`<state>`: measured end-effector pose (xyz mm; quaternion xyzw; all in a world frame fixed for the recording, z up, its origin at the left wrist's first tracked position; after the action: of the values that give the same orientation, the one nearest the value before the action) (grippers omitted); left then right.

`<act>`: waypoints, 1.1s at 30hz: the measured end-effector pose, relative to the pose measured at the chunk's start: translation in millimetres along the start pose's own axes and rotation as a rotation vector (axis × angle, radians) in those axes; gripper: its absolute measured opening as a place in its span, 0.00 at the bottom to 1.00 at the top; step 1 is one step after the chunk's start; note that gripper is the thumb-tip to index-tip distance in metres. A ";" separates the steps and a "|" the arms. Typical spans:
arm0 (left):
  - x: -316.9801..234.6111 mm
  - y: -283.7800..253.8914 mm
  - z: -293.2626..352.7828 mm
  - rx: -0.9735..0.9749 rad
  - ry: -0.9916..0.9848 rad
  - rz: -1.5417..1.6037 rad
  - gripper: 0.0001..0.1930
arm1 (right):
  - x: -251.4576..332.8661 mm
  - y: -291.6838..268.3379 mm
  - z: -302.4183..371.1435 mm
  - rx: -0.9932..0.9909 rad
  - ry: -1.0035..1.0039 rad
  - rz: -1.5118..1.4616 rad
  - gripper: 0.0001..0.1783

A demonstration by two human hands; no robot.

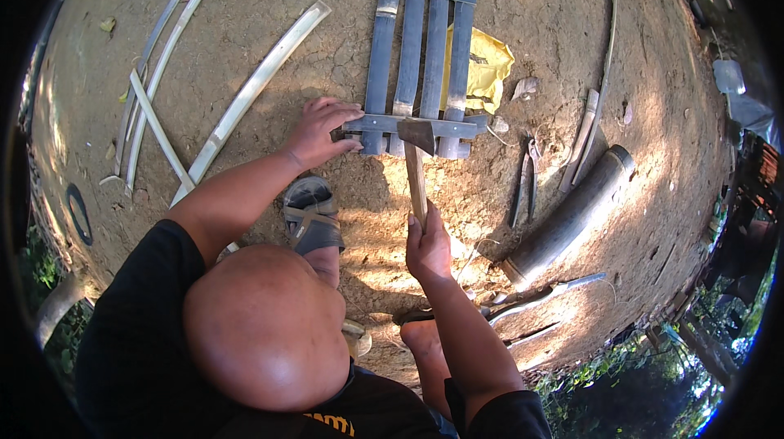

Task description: The person assembles a small bamboo or wood frame by aligning slats, inserting pegs, and tapping them into place using a hammer. They handle small items from a plastic bag and turn the frame over to inspect their work.

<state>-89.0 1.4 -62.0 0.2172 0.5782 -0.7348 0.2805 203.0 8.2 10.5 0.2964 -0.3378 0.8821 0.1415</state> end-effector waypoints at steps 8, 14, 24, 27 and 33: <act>7.1 4.2 1.7 -0.147 0.080 -0.007 0.16 | 20.6 -0.6 -2.1 0.054 -0.054 0.076 0.22; 0.3 -4.3 2.5 -0.239 0.075 0.020 0.14 | 36.8 0.4 -7.9 -0.058 -0.306 0.088 0.25; -1.8 -0.8 5.5 -0.252 0.069 0.005 0.12 | 29.7 1.8 -18.4 0.045 -0.211 0.146 0.25; 1.4 -0.9 2.8 -0.273 0.078 0.014 0.12 | 36.6 -1.7 -11.5 -0.102 -0.339 0.006 0.24; -1.5 1.9 1.9 -0.224 0.078 0.013 0.12 | 30.7 10.5 -22.9 0.088 -0.052 0.180 0.25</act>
<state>-86.7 -0.5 -62.0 0.2167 0.6657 -0.6546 0.2852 164.5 17.6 10.5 0.2938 -0.3274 0.8971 0.0397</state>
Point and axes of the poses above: each hand's wrist, its own z-axis away from the middle knuckle, its own y-axis out of the palm, x = y × z, the point moved 5 cm from there along -z, towards the middle knuckle, and after that the axes turned 8 degrees about x, right-handed, at the moved point
